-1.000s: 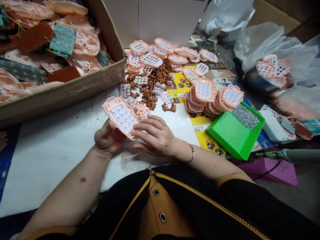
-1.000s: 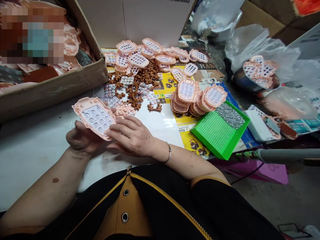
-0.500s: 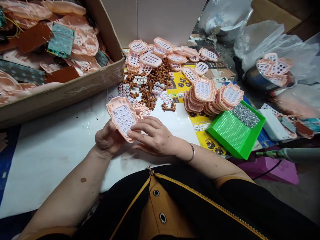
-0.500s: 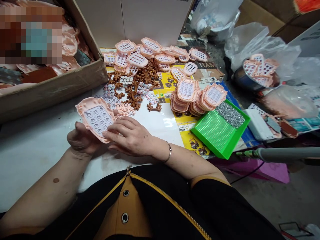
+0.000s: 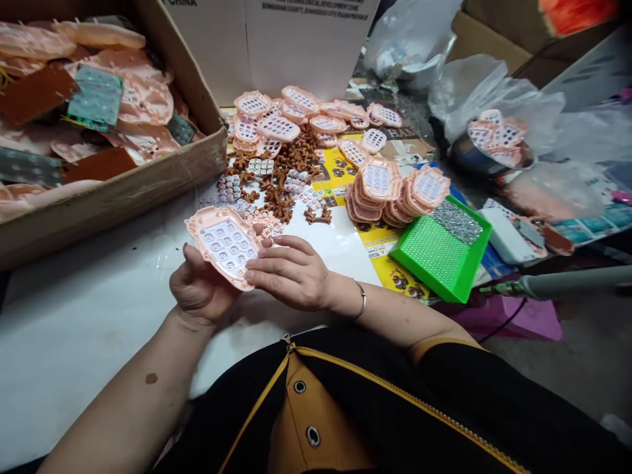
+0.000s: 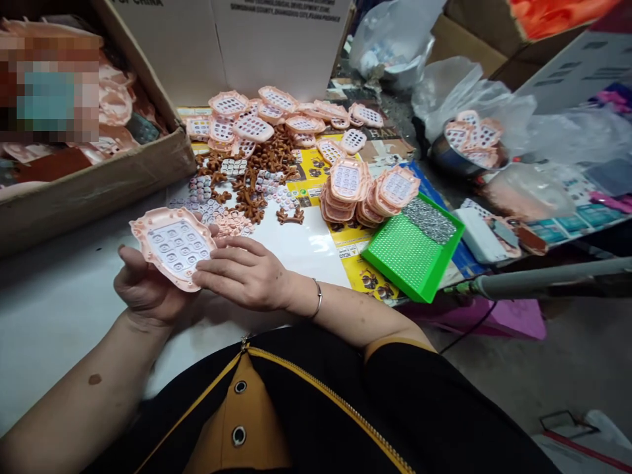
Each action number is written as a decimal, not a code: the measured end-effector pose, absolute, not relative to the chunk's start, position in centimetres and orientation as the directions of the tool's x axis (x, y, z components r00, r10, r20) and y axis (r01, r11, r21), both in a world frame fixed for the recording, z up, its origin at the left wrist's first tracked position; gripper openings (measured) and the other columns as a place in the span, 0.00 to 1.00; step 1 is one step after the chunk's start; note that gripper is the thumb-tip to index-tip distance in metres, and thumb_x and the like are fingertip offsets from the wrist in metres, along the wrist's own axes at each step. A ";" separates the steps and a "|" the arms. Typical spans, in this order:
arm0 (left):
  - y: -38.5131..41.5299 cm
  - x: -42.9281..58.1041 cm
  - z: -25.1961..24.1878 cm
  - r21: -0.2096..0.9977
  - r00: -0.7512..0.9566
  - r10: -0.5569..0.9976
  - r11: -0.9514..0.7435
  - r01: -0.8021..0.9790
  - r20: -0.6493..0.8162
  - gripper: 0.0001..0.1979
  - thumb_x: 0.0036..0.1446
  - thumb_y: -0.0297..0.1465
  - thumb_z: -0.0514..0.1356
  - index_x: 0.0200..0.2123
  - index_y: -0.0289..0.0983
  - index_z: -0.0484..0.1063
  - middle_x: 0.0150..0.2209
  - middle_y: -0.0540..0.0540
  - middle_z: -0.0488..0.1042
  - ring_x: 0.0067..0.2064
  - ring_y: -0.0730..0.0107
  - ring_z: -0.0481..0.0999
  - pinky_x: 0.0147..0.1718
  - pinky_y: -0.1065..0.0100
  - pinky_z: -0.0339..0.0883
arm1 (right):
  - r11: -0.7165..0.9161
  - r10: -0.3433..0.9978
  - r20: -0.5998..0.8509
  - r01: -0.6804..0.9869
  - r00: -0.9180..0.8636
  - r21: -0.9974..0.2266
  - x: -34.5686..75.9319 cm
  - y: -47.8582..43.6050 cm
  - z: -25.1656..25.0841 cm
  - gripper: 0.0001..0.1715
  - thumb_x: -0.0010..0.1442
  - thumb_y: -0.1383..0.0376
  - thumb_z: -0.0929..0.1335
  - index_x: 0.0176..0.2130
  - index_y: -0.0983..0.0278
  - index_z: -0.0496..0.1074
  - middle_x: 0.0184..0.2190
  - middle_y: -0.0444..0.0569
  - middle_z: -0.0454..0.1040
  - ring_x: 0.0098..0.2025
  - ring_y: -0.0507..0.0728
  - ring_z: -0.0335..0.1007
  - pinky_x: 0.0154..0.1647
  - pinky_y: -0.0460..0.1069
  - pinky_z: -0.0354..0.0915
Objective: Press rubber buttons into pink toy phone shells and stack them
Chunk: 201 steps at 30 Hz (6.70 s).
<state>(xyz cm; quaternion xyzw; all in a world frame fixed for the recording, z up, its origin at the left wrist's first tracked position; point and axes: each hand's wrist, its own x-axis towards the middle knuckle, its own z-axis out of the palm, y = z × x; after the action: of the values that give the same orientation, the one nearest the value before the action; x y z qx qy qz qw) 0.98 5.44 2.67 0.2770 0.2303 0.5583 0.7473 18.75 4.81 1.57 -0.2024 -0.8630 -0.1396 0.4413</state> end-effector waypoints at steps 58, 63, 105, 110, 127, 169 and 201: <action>6.5 -0.8 1.3 0.754 0.416 0.887 0.411 -0.512 -0.201 0.27 0.52 0.43 0.70 0.53 0.40 0.73 0.53 0.39 0.75 0.44 0.60 0.79 0.43 0.60 0.76 | -0.031 0.957 0.265 0.950 0.118 -0.310 21.6 29.0 4.4 0.24 0.67 0.57 0.63 0.56 0.67 0.71 0.51 0.64 0.73 0.54 0.67 0.68 0.52 0.60 0.65; 6.5 -0.8 1.5 0.764 0.414 0.888 0.405 -0.502 -0.199 0.28 0.51 0.42 0.71 0.53 0.39 0.73 0.52 0.40 0.75 0.44 0.60 0.79 0.42 0.61 0.77 | 0.151 0.962 0.223 0.372 0.159 -0.916 22.5 24.3 5.6 0.31 0.70 0.47 0.55 0.61 0.60 0.65 0.48 0.54 0.76 0.42 0.55 0.74 0.41 0.52 0.70; 7.6 -0.2 4.3 0.745 0.066 0.992 0.122 -0.656 -0.104 0.34 0.49 0.65 0.59 0.38 0.40 0.75 0.36 0.48 0.81 0.38 0.61 0.80 0.30 0.65 0.74 | 0.486 0.867 -0.032 0.858 -0.497 -0.163 23.0 9.9 2.7 0.13 0.65 0.70 0.62 0.44 0.68 0.75 0.42 0.58 0.73 0.42 0.59 0.68 0.44 0.51 0.62; 7.5 -0.3 4.2 0.737 0.070 0.994 0.107 -0.668 -0.081 0.32 0.50 0.64 0.59 0.38 0.42 0.74 0.34 0.50 0.81 0.39 0.61 0.81 0.35 0.64 0.75 | 0.468 0.875 0.084 0.785 -0.477 -0.406 22.7 12.5 3.7 0.22 0.63 0.65 0.68 0.56 0.66 0.70 0.53 0.58 0.71 0.49 0.58 0.69 0.50 0.51 0.64; 7.5 0.5 4.9 0.670 0.040 0.960 0.222 -0.708 -0.276 0.42 0.53 0.69 0.45 0.37 0.36 0.74 0.31 0.39 0.81 0.25 0.60 0.80 0.23 0.63 0.76 | 0.000 0.985 0.151 0.875 0.084 -0.485 26.6 13.4 0.5 0.30 0.53 0.69 0.68 0.56 0.68 0.68 0.44 0.58 0.74 0.45 0.62 0.69 0.49 0.57 0.64; 6.8 1.2 3.4 0.568 0.226 0.908 0.400 -0.720 -0.353 0.43 0.62 0.63 0.35 0.54 0.36 0.70 0.39 0.39 0.76 0.52 0.48 0.78 0.42 0.55 0.77 | 0.886 0.463 0.607 0.344 -0.647 -0.310 16.7 7.2 2.4 0.15 0.70 0.63 0.60 0.48 0.63 0.73 0.49 0.56 0.80 0.54 0.57 0.75 0.62 0.60 0.66; 6.5 1.3 2.5 0.594 0.208 0.931 0.354 -0.722 -0.301 0.41 0.64 0.61 0.39 0.54 0.35 0.71 0.40 0.37 0.76 0.55 0.47 0.77 0.42 0.57 0.77 | 0.822 0.549 0.516 0.537 -0.657 -0.190 15.6 5.7 1.1 0.37 0.66 0.56 0.65 0.66 0.73 0.57 0.60 0.67 0.67 0.63 0.68 0.62 0.63 0.65 0.62</action>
<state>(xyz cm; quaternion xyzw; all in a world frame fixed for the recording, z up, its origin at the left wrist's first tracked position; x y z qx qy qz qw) 1.33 6.50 2.47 0.1647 0.3163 0.5441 0.7595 15.60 5.73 1.13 -0.2982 -0.9103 0.0103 0.2870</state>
